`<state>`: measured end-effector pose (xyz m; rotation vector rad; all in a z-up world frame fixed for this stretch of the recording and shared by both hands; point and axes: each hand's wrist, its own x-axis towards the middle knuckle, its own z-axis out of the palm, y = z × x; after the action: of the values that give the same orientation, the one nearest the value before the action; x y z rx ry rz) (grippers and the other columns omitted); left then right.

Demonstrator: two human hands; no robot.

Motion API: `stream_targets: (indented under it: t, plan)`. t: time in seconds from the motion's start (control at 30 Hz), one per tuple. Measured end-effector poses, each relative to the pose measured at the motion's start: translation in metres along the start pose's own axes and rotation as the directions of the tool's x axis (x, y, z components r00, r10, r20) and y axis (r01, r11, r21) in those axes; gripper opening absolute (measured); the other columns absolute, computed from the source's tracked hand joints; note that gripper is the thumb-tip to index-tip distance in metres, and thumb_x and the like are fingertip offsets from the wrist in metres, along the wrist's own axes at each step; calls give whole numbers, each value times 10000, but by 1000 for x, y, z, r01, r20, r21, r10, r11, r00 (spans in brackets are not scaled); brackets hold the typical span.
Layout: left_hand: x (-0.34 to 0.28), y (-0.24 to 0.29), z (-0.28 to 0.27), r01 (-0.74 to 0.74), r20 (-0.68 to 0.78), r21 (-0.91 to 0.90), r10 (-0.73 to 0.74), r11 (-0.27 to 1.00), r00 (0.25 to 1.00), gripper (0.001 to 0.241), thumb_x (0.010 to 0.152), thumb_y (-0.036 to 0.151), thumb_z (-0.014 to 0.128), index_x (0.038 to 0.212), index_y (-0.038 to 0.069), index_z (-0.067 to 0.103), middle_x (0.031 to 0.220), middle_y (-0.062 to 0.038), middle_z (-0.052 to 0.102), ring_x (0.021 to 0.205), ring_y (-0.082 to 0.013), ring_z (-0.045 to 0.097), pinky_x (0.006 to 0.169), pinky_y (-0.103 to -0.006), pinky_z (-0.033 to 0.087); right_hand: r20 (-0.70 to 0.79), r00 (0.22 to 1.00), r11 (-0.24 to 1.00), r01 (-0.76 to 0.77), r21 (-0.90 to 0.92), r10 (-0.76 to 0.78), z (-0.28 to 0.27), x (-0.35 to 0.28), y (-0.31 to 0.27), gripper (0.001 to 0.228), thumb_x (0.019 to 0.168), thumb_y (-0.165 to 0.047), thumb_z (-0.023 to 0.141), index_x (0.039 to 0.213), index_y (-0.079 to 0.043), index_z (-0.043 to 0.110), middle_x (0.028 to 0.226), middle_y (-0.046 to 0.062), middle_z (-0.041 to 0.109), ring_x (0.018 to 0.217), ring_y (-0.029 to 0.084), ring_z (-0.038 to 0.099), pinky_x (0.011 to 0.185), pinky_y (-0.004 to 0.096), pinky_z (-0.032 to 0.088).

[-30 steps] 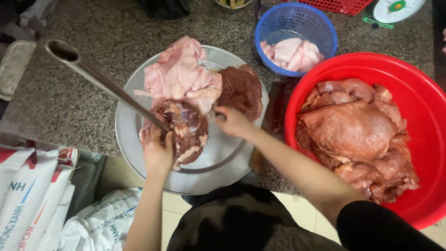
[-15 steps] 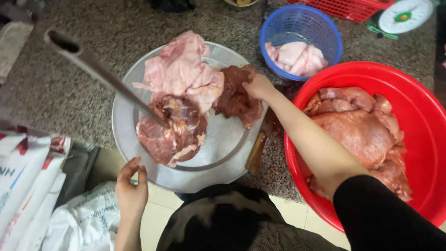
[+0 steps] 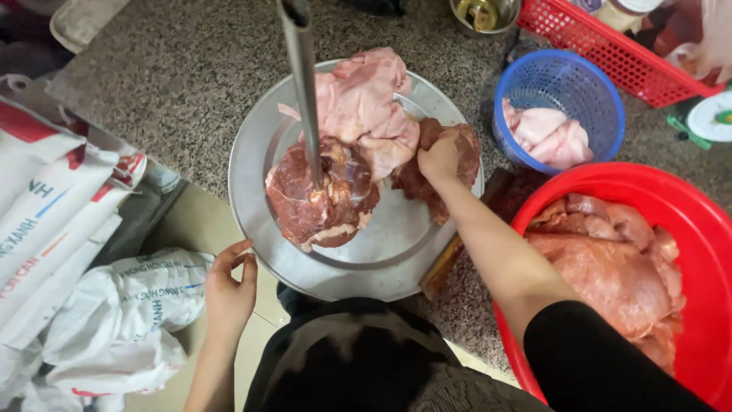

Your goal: Skewering large pieces of raw meat onto a long metal spit for roasting.

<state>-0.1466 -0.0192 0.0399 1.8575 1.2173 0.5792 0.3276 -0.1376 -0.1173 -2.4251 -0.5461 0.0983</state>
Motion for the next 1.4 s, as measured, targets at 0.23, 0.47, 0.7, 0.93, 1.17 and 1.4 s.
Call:
stream_targets:
  t: [0.23, 0.47, 0.7, 0.93, 1.17, 1.4]
  plan:
    - [6, 14, -1, -98, 12, 19, 97, 995, 995, 261, 945, 105, 668, 1197, 57, 713, 1114, -142, 743, 956, -204, 737, 676, -333, 527, 256, 937, 613, -350, 708, 239, -46, -3, -22, 218, 836, -32, 781, 1040, -9, 709, 878, 111, 744, 583, 219, 653, 519, 370, 525]
    - [8, 40, 7, 171, 178, 20, -172, 985, 969, 314, 955, 100, 645, 1261, 109, 716, 1003, -114, 778, 653, -278, 666, 655, -343, 519, 387, 919, 711, -226, 666, -71, -171, -29, -73, 221, 895, -59, 826, 1058, -5, 687, 813, 71, 729, 595, 124, 664, 537, 268, 537]
    - [15, 54, 71, -20, 428, -386, 198, 922, 882, 338, 947, 138, 667, 1273, 55, 694, 1036, -77, 775, 956, -132, 722, 830, -279, 558, 365, 897, 861, 33, 507, -250, -287, -63, -161, 280, 875, -76, 831, 1112, -33, 690, 906, -7, 746, 665, 35, 643, 578, 217, 535]
    - [41, 126, 139, 30, 480, -710, 452, 704, 752, 735, 953, 198, 731, 1526, 28, 303, 1511, -69, 444, 1382, -205, 456, 1077, -330, 413, 487, 828, 868, -3, 496, -276, -347, -96, -238, 305, 873, -58, 797, 1150, -67, 670, 857, -14, 728, 601, 28, 618, 503, 202, 487]
    - [50, 173, 102, 223, 564, -799, 569, 558, 598, 338, 1086, 198, 676, 1315, -48, 650, 1142, -78, 707, 1105, -184, 642, 1016, -323, 513, 506, 739, 788, 53, 613, -444, -349, -110, -274, 358, 870, -37, 788, 1203, -47, 657, 917, 1, 750, 699, 56, 681, 602, 225, 562]
    - [49, 216, 6, 173, 352, -923, 574, 344, 740, 139, 1069, 104, 628, 1184, 27, 640, 1050, -8, 702, 925, -100, 659, 813, -278, 559, 464, 660, 677, 93, 730, -591, -356, -119, -307, 340, 923, -35, 740, 1249, -23, 646, 923, 14, 736, 708, 83, 681, 640, 249, 569]
